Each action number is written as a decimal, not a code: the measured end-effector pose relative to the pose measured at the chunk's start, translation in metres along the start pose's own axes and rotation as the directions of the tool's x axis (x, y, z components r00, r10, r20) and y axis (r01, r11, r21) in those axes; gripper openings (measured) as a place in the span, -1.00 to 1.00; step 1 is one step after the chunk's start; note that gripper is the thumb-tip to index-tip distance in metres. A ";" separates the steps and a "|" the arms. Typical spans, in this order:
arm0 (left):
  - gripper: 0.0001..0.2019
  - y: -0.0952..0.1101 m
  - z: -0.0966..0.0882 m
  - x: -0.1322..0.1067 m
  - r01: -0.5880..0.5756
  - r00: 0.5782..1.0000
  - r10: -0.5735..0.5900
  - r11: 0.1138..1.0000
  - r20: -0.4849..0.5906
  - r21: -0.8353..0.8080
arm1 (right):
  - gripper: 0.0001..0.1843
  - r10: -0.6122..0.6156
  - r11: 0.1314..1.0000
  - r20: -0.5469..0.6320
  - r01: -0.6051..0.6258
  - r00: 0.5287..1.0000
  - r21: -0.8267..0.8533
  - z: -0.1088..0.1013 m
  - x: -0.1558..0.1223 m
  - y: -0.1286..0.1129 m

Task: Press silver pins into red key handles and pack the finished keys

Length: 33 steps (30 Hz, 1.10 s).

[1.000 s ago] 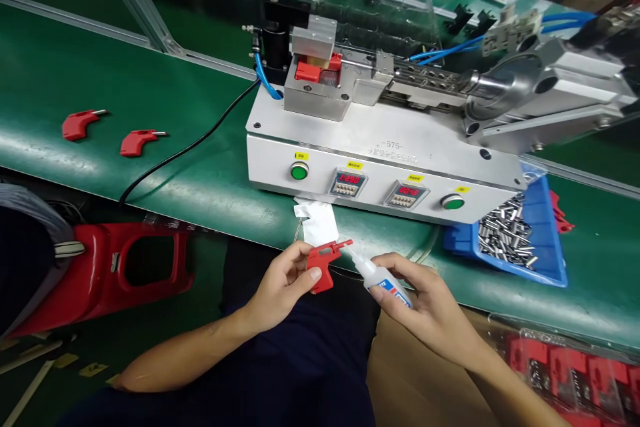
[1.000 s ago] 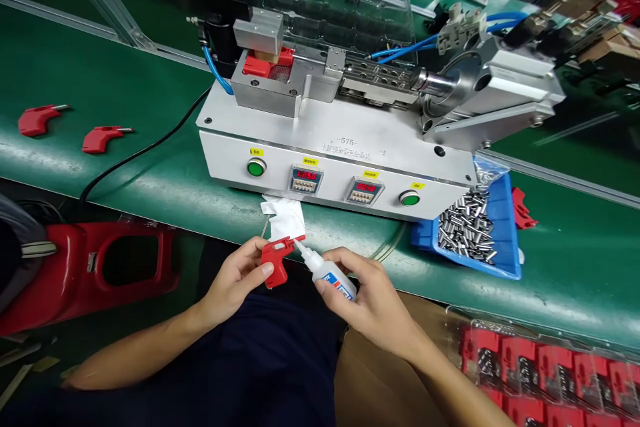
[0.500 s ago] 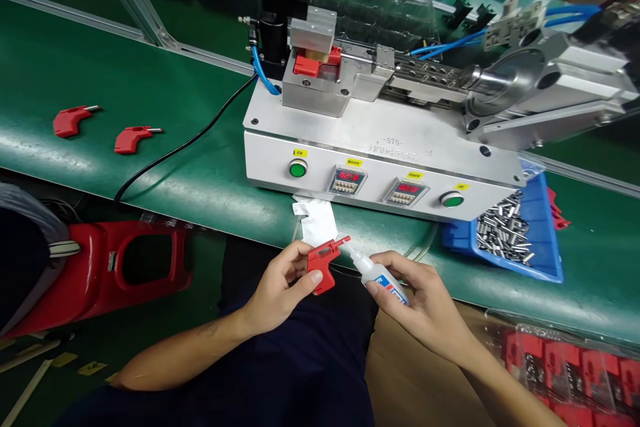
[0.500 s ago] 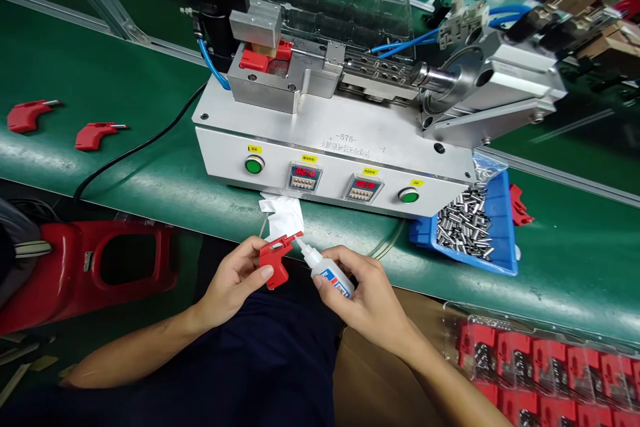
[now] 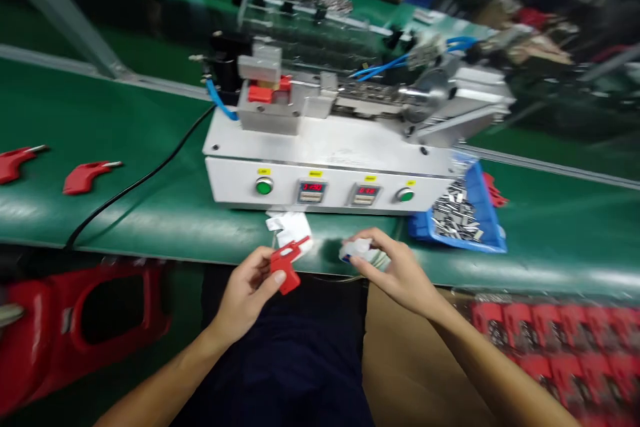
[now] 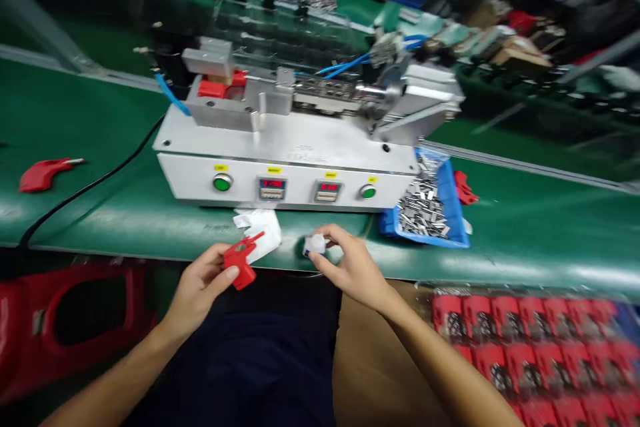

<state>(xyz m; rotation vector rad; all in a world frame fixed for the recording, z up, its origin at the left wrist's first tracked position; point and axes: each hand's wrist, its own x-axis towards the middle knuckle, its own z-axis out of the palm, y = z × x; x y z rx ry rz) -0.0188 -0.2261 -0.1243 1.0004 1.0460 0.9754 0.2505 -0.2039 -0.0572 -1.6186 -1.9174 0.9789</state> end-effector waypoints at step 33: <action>-0.65 -0.019 -0.057 0.051 -0.032 0.988 0.005 0.984 0.156 0.173 | -0.82 0.170 0.657 -0.386 -0.397 0.907 -0.642 -0.167 0.016 0.074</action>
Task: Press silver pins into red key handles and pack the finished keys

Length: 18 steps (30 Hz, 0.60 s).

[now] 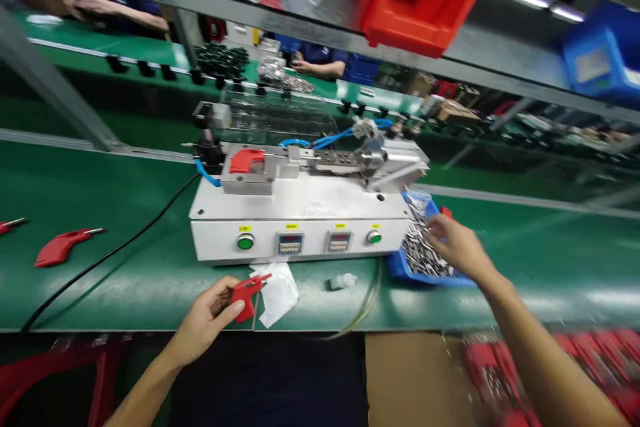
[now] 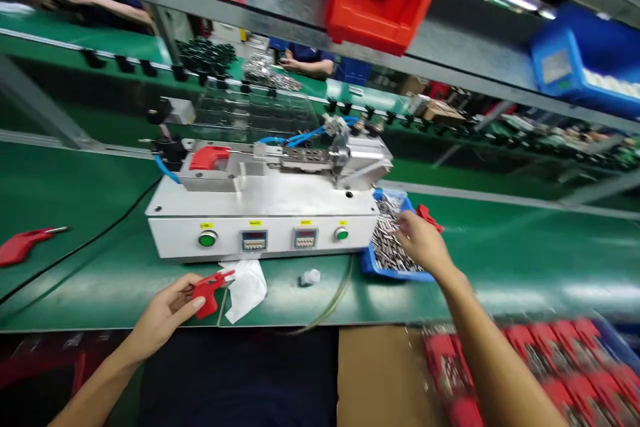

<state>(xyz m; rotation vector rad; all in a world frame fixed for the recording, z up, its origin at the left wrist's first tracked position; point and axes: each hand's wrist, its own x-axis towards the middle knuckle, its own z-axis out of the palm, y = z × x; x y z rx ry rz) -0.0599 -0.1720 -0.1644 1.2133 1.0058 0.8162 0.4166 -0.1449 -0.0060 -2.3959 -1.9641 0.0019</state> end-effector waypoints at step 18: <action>-0.74 0.005 0.005 0.026 -0.141 0.989 0.141 0.990 0.039 -0.013 | -0.82 -0.532 0.676 -0.468 0.687 0.706 0.267 -0.016 0.116 -0.249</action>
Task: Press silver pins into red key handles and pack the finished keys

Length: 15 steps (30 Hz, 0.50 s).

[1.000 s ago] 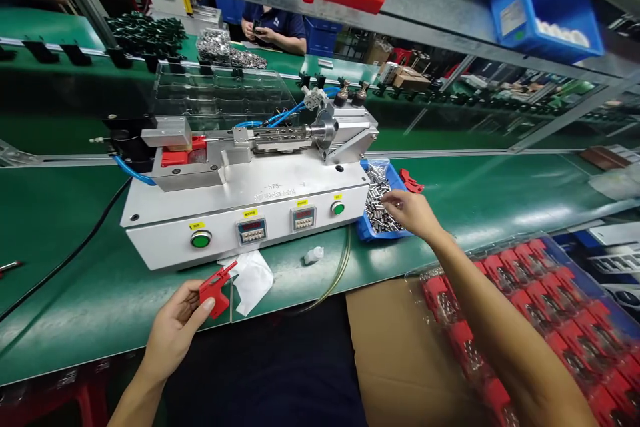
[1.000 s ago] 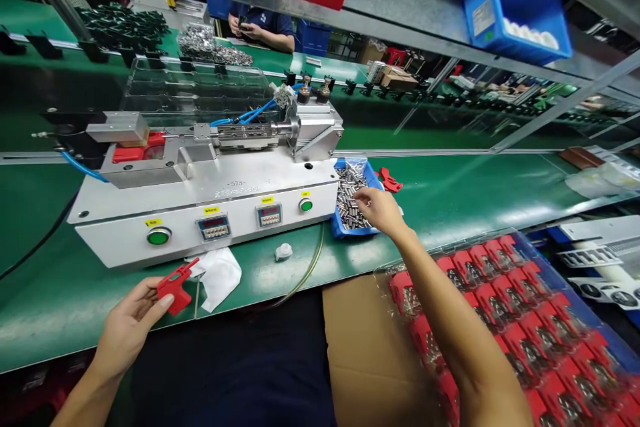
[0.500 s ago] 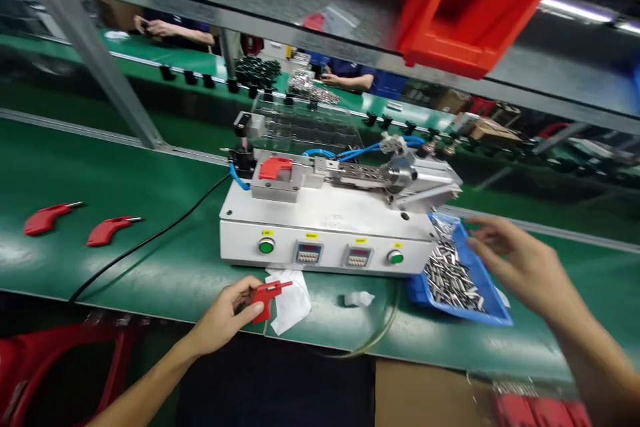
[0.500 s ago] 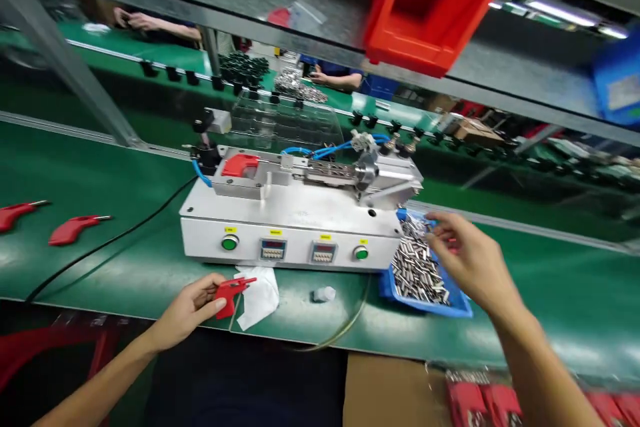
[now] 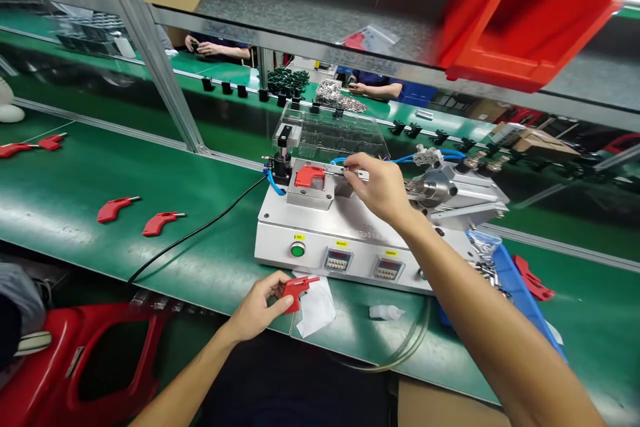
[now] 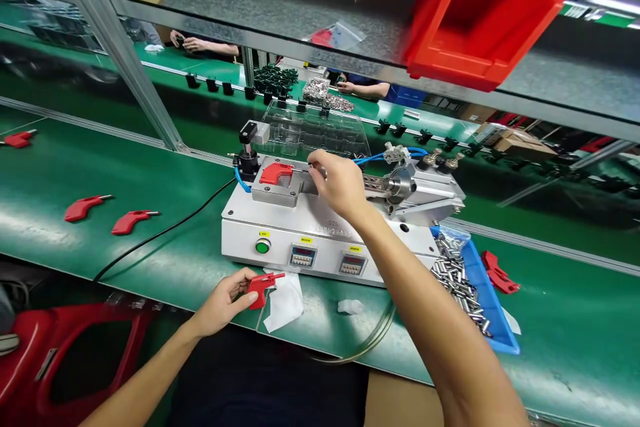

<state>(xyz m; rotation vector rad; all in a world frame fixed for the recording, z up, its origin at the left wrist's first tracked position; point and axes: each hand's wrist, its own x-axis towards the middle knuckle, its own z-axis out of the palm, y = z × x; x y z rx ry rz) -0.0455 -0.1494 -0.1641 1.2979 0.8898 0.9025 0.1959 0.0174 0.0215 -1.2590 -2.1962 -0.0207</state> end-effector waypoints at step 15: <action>-0.86 0.005 -0.003 0.001 -0.033 0.999 0.034 0.996 -0.019 0.086 | -0.77 -0.085 0.996 0.274 0.092 0.958 -0.014 0.033 0.042 -0.015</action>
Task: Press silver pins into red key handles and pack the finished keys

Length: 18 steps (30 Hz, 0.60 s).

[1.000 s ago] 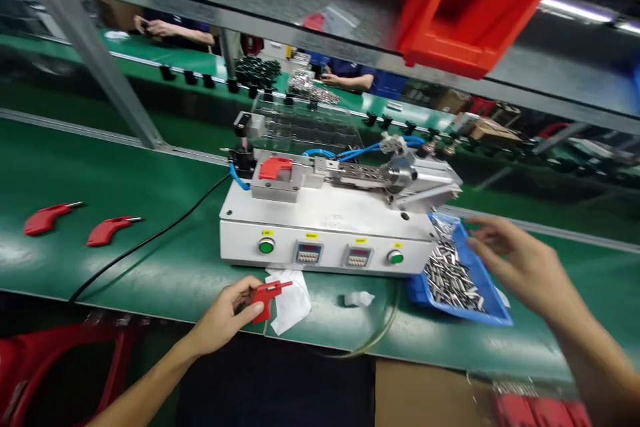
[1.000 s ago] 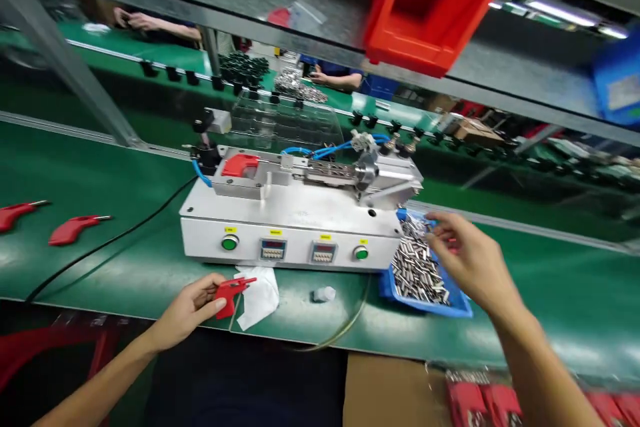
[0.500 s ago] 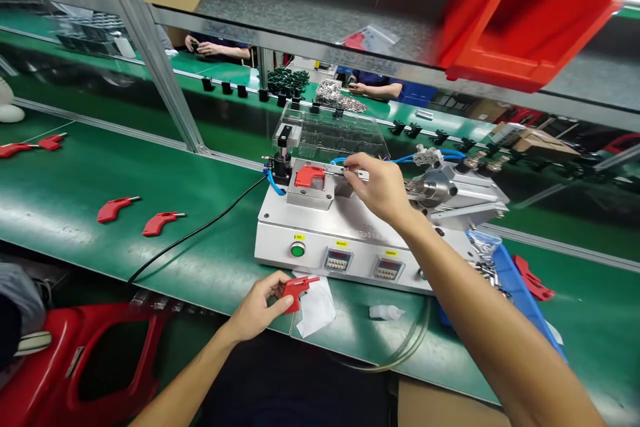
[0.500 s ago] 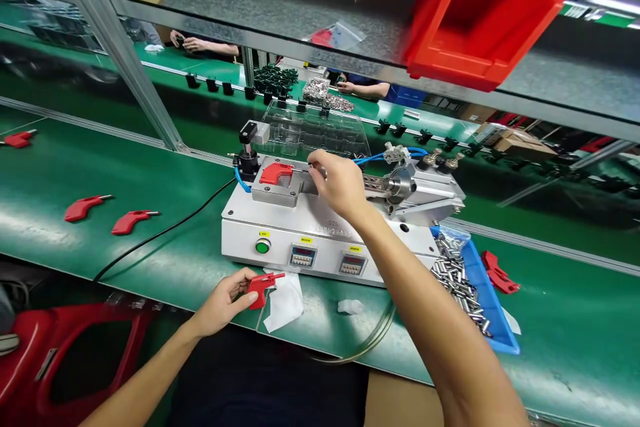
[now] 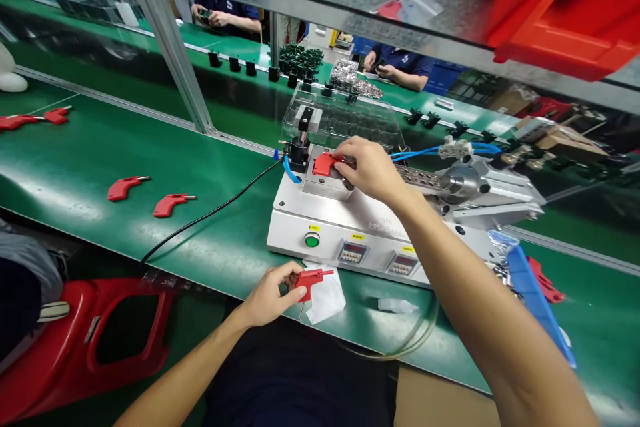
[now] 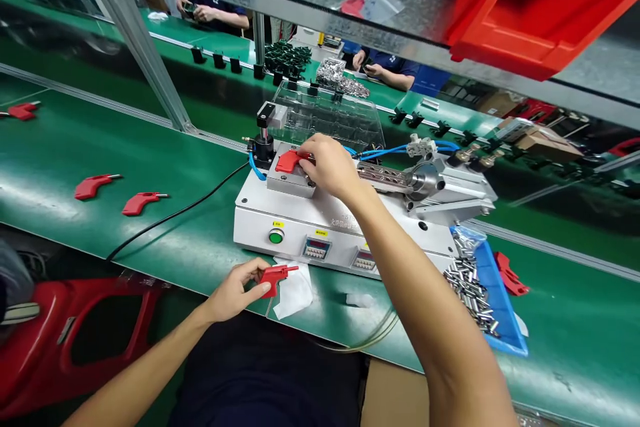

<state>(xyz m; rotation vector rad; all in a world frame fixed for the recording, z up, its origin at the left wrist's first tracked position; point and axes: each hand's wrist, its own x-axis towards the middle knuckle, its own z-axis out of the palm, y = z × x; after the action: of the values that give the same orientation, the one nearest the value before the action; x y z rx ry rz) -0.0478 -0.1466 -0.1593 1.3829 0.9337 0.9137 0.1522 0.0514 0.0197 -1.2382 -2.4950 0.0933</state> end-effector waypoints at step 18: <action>-0.62 0.143 -0.058 0.072 -0.309 0.861 0.474 0.776 -0.186 0.550 | -0.83 0.156 0.988 -0.168 -0.154 0.973 0.024 -0.023 -0.137 0.010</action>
<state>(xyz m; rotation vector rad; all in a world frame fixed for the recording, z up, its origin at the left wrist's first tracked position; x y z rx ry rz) -0.0718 -0.0594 -0.0158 1.9780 1.2050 1.3028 0.2439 -0.0515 0.0008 -1.3752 -2.2496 0.0382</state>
